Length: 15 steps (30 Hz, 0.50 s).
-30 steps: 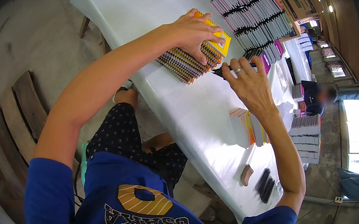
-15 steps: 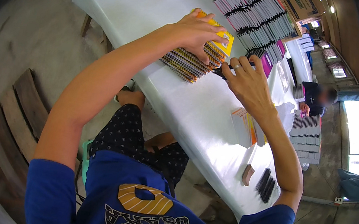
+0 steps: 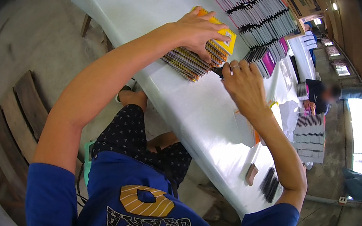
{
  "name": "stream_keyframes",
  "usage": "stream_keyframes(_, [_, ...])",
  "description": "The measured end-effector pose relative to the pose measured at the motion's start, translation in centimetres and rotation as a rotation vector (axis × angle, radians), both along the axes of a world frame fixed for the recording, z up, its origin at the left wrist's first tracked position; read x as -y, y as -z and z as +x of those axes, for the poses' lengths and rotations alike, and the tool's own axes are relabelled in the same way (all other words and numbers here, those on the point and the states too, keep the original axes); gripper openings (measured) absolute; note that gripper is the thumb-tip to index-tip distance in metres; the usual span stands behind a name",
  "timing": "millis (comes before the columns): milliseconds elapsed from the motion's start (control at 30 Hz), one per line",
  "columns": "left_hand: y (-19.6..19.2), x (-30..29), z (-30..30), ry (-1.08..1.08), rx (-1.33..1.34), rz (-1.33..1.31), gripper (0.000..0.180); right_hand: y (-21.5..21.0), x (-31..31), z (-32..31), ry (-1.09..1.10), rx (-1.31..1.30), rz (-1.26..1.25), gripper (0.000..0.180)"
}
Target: The person assembles notebooks by sliding wire spiral bindings into stacked paper covers and trimming the excess wire with pliers.
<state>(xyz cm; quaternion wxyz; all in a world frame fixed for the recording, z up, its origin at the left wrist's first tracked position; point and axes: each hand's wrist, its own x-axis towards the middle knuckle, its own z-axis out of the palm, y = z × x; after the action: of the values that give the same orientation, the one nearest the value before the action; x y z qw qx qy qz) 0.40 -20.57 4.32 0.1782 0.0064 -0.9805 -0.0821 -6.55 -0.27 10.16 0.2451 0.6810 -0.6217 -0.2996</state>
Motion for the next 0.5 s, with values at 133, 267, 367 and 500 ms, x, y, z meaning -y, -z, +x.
stream_keyframes(133, [0.4,0.1,-0.1,0.005,-0.022,-0.019,0.081,-0.3,-0.4,-2.6,-0.361,-0.034,-0.028,0.028])
stream_keyframes(267, [0.4,-0.1,-0.2,-0.002,-0.035,-0.003,0.08,0.4,-0.4,-4.0,-0.473,-0.068,-0.015,0.027])
stream_keyframes(367, [0.4,0.0,-0.3,0.018,-0.018,-0.009,0.08,0.8,-0.7,-3.6,-0.414,-0.015,-0.002,0.025])
stream_keyframes(500, [0.4,0.3,-0.1,-0.005,-0.001,-0.019,0.08,0.1,-0.5,-2.6,-0.437,-0.127,0.011,0.025])
